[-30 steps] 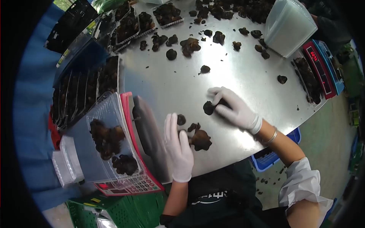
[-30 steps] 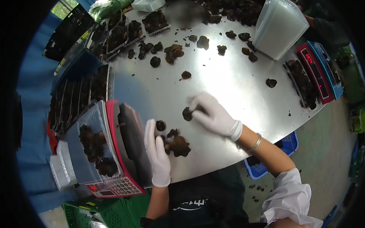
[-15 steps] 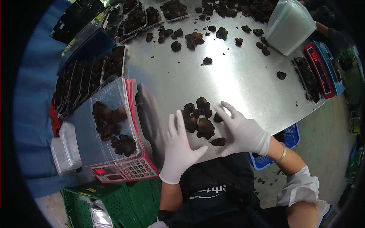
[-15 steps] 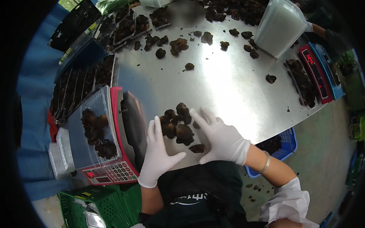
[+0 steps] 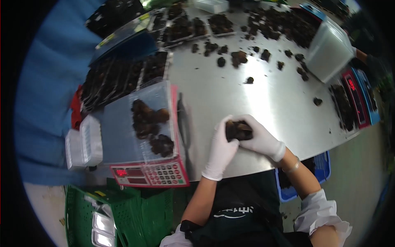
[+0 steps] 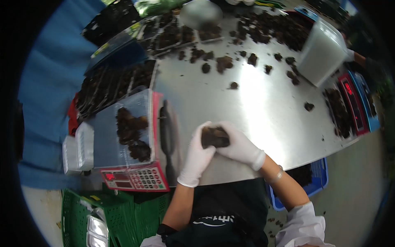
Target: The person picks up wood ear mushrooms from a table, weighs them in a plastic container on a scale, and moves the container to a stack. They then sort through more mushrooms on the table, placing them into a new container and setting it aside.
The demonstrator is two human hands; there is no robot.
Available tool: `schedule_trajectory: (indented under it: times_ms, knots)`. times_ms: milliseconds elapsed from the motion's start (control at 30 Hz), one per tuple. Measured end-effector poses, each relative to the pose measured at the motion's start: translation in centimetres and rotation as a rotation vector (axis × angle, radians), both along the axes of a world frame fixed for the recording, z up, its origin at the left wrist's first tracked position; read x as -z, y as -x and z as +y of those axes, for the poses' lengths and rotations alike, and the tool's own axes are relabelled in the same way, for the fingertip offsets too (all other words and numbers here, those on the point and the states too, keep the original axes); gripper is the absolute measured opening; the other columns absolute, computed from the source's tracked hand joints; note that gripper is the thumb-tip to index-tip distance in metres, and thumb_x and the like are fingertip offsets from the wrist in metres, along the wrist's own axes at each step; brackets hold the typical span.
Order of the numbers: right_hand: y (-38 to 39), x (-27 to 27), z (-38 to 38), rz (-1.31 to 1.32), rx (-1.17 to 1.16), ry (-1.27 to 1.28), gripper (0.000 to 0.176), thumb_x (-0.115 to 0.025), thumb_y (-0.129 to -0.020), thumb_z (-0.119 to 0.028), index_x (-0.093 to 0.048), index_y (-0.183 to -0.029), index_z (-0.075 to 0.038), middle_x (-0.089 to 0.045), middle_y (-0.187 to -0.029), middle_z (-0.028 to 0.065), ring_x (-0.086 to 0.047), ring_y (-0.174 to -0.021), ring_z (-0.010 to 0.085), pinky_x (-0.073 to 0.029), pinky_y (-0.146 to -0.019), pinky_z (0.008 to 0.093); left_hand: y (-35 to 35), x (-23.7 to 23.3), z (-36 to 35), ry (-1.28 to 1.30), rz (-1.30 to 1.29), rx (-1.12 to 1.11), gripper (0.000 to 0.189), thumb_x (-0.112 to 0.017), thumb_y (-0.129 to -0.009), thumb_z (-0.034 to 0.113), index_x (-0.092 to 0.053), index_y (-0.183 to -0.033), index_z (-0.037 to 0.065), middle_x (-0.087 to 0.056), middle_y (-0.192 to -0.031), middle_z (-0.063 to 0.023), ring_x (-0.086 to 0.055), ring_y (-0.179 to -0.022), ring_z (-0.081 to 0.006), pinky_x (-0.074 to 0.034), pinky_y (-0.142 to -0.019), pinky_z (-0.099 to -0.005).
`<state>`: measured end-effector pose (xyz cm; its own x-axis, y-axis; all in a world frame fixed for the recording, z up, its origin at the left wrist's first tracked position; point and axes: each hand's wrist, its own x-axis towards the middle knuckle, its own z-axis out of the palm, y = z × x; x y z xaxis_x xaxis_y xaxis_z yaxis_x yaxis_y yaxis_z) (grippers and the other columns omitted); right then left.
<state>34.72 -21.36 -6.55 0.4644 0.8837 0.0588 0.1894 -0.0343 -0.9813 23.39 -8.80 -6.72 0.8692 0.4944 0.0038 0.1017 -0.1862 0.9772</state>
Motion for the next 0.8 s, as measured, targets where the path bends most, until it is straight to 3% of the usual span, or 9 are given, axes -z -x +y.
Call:
schedule_trajectory:
  times_ms: [233,300,333,467,567,633,667,733,800]
  knots:
    - [2.0,-10.3,5.7,-0.024,-0.22,-0.089,0.061,-0.068,-0.077,0.005,-0.05,-0.134,-0.006,-0.055,-0.124,0.0115,-0.055,-0.123,0.0241,-0.048,-0.103,0.0342,5.3,-10.3,2.7,-0.464,-0.108,-0.222,0.075,-0.059,-0.071,-0.014,-0.045,-0.143,0.004,-0.053,-0.133,-0.0156,-0.052,-0.127,-0.0273,-0.043,-0.108,-0.0365]
    - [2.4,-12.0,9.3,-0.155,-0.327,-0.196,0.06,-0.07,-0.075,0.002,-0.051,-0.131,-0.006,-0.054,-0.122,0.0155,-0.055,-0.12,0.032,-0.045,-0.104,0.0363,7.2,-11.3,5.1,-0.342,-0.135,-0.298,0.075,-0.062,-0.072,-0.01,-0.043,-0.144,0.004,-0.05,-0.13,-0.0181,-0.053,-0.124,-0.0313,-0.044,-0.104,-0.0382]
    - [2.4,-12.5,11.1,-0.291,-0.403,-0.189,0.066,-0.071,-0.076,0.003,-0.049,-0.137,-0.006,-0.051,-0.128,0.0121,-0.055,-0.122,0.0233,-0.048,-0.1,0.0323,8.2,-12.0,6.2,-0.302,-0.116,-0.343,0.074,-0.061,-0.074,-0.01,-0.043,-0.144,0.004,-0.05,-0.13,-0.0177,-0.053,-0.124,-0.0296,-0.045,-0.103,-0.0376]
    - [3.0,-11.4,17.6,-0.451,-0.504,-0.186,0.066,-0.072,-0.075,0.0,-0.05,-0.136,-0.007,-0.05,-0.13,0.016,-0.054,-0.123,0.0276,-0.048,-0.101,0.0349,11.0,-13.5,9.5,-0.285,-0.014,-0.422,0.067,-0.056,-0.082,-0.008,-0.04,-0.146,0.002,-0.05,-0.133,-0.0175,-0.055,-0.118,-0.0257,-0.05,-0.096,-0.0341]
    - [2.4,-12.1,18.0,-0.539,-0.491,-0.127,0.069,-0.074,-0.076,-0.007,-0.048,-0.14,-0.008,-0.045,-0.142,0.0196,-0.058,-0.117,0.0331,-0.049,-0.101,0.0372,12.7,-14.4,10.5,-0.328,0.384,-0.472,0.073,-0.062,-0.082,-0.005,-0.036,-0.15,0.002,-0.051,-0.133,-0.0159,-0.06,-0.086,-0.0137,-0.052,-0.083,-0.0324]
    - [2.1,-14.1,16.2,-0.49,-0.425,-0.064,0.057,-0.068,-0.083,-0.01,-0.052,-0.138,-0.007,-0.048,-0.144,0.0186,-0.063,-0.109,0.0299,-0.051,-0.097,0.0347,14.0,-13.3,10.9,-0.338,0.277,-0.443,0.071,-0.061,-0.086,-0.003,-0.038,-0.152,0.008,-0.05,-0.077,0.0019,-0.042,-0.067,-0.0031,-0.041,-0.063,-0.0216]
    - [1.6,-13.5,15.4,-0.489,-0.422,-0.054,0.057,-0.068,-0.083,-0.01,-0.052,-0.138,-0.007,-0.048,-0.144,0.0186,-0.063,-0.109,0.0299,-0.051,-0.097,0.0347,14.4,-13.2,10.6,-0.33,0.276,-0.436,0.071,-0.061,-0.086,-0.003,-0.038,-0.152,0.008,-0.05,-0.077,0.0019,-0.042,-0.067,-0.0031,-0.041,-0.063,-0.0216]
    - [0.4,-12.1,13.2,-0.337,-0.244,-0.248,0.048,-0.062,-0.089,-0.006,-0.057,-0.136,-0.01,-0.054,-0.141,0.0158,-0.062,-0.09,0.0151,-0.053,-0.079,0.0278,15.1,-13.7,9.8,-0.248,0.219,-0.531,0.069,-0.062,-0.084,-0.006,-0.041,-0.149,0.002,-0.052,-0.135,-0.0129,-0.056,-0.073,-0.0103,-0.05,-0.074,-0.0259]
    - [1.4,-9.8,10.9,-0.118,-0.114,-0.16,0.04,-0.055,-0.093,-0.005,-0.058,-0.133,-0.006,-0.058,-0.136,0.0136,-0.061,-0.092,0.0136,-0.051,-0.084,0.0271,14.4,-14.0,8.4,-0.311,0.086,-0.664,0.057,-0.06,-0.083,-0.009,-0.052,-0.138,0.001,-0.058,-0.129,-0.0091,-0.055,-0.075,-0.0067,-0.045,-0.066,-0.0224]
